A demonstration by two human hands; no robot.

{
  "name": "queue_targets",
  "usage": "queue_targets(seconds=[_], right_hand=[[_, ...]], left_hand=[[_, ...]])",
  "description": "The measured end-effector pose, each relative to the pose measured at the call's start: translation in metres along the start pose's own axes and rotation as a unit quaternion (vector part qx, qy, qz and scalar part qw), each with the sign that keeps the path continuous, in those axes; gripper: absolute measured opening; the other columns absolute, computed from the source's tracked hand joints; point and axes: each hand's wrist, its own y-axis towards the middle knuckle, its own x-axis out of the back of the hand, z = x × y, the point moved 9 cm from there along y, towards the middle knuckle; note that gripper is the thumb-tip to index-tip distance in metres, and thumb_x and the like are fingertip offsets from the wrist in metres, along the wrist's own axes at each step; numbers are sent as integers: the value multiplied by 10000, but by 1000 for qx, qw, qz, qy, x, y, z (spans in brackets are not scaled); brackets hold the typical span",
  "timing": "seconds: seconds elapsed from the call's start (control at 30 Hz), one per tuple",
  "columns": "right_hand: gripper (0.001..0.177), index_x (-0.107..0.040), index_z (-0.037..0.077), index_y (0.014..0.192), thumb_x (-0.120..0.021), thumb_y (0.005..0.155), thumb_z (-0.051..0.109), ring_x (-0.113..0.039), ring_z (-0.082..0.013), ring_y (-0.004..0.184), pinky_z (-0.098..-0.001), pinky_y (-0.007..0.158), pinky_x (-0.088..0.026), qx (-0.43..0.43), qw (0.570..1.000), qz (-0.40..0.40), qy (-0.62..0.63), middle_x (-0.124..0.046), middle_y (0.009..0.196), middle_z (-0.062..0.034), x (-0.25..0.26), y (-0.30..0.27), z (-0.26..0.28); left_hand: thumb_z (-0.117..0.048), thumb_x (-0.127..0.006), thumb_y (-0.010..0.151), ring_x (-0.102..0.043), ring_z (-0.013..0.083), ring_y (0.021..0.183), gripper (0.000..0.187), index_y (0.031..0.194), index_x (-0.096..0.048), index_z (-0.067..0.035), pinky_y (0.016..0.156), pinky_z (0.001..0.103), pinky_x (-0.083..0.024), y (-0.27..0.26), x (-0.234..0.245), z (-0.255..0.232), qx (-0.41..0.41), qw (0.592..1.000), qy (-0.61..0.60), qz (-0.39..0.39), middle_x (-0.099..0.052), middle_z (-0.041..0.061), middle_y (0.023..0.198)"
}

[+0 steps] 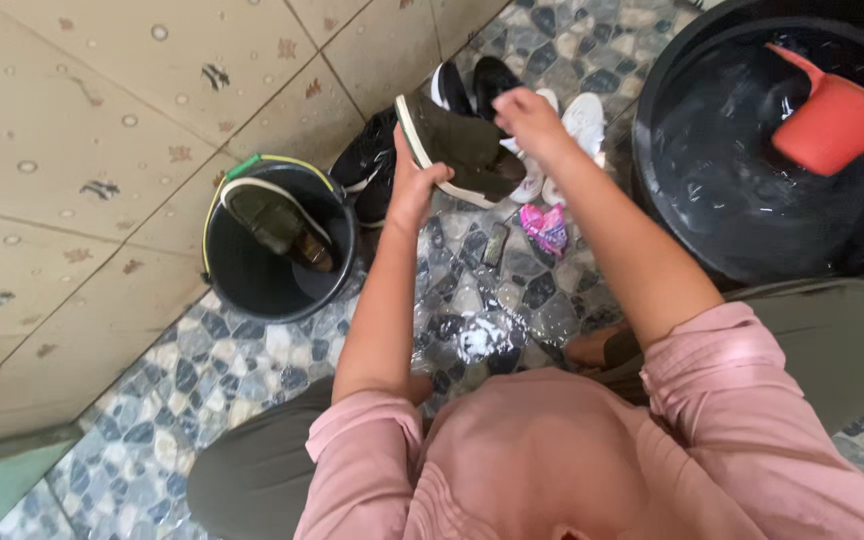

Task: The person scrubs a dark shoe with a brush and water, rinses it with a red cup, then scrubs a white shoe similarly. They use a bucket of water and a pink cleaning packet, working on a tiled floor with several other shoes nearby.

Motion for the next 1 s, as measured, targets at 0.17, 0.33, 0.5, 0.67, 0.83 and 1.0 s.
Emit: queue_targets(seconds=[0.17, 0.33, 0.5, 0.67, 0.83, 1.0], right_hand=[[356, -533, 149, 1340, -526, 1054, 361, -708, -250, 867, -406, 722, -587, -190, 960, 66, 193, -715, 1035, -116, -27, -8, -52], [420, -462, 123, 1429, -542, 1017, 92, -744, -307, 1001, -499, 828, -635, -94, 898, 45, 427, -691, 1140, -131, -58, -24, -39], [454, -447, 106, 1478, -527, 1033, 76, -721, -310, 979, -471, 829, -605, -84, 901, 65, 421, -677, 1171, -174, -75, -34, -15], [447, -492, 74, 1483, -541, 1039, 104, -718, -253, 1110, -433, 949, -600, -37, 934, 171, 312, -705, 1255, -117, -129, -50, 57], [524, -460, 70, 1526, -579, 1016, 77, -677, -197, 1115, -411, 983, -583, 13, 913, 301, 276, -681, 1190, -50, -210, -80, 123], [662, -381, 91, 1607, -592, 984, 19, -651, -150, 1001, -402, 976, -611, -38, 873, 391, 289, -552, 929, 25, -329, -92, 116]], left_hand=[[163, -529, 664, -648, 286, 1072, 856, 1491, -387, -4, 818, 342, -568, 3, 18, 8, 38, 991, -125, 4, -604, 164, 1313], [38, -682, 836, -651, 250, 1183, 634, 1434, -476, 6, 970, 326, -568, -20, 20, 5, 92, 990, -104, 19, -630, 138, 1326], [-243, -730, 924, -672, 216, 934, 405, 1230, -660, 12, 789, 345, -525, -24, 44, -38, 71, 982, 125, -123, -734, 89, 1058], [-174, -810, 876, -655, 179, 864, 315, 1092, -674, 10, 828, 311, -545, -43, 75, -149, -161, 902, 334, -223, -733, 117, 934], [-134, -817, 836, -739, 199, 876, 332, 1110, -669, -20, 826, 334, -575, -74, 118, -253, -250, 845, 391, -267, -766, 116, 955], [-60, -750, 922, -769, 278, 917, 233, 1122, -634, -29, 857, 357, -584, -107, 182, -295, -270, 803, 432, -309, -777, 145, 1003]])
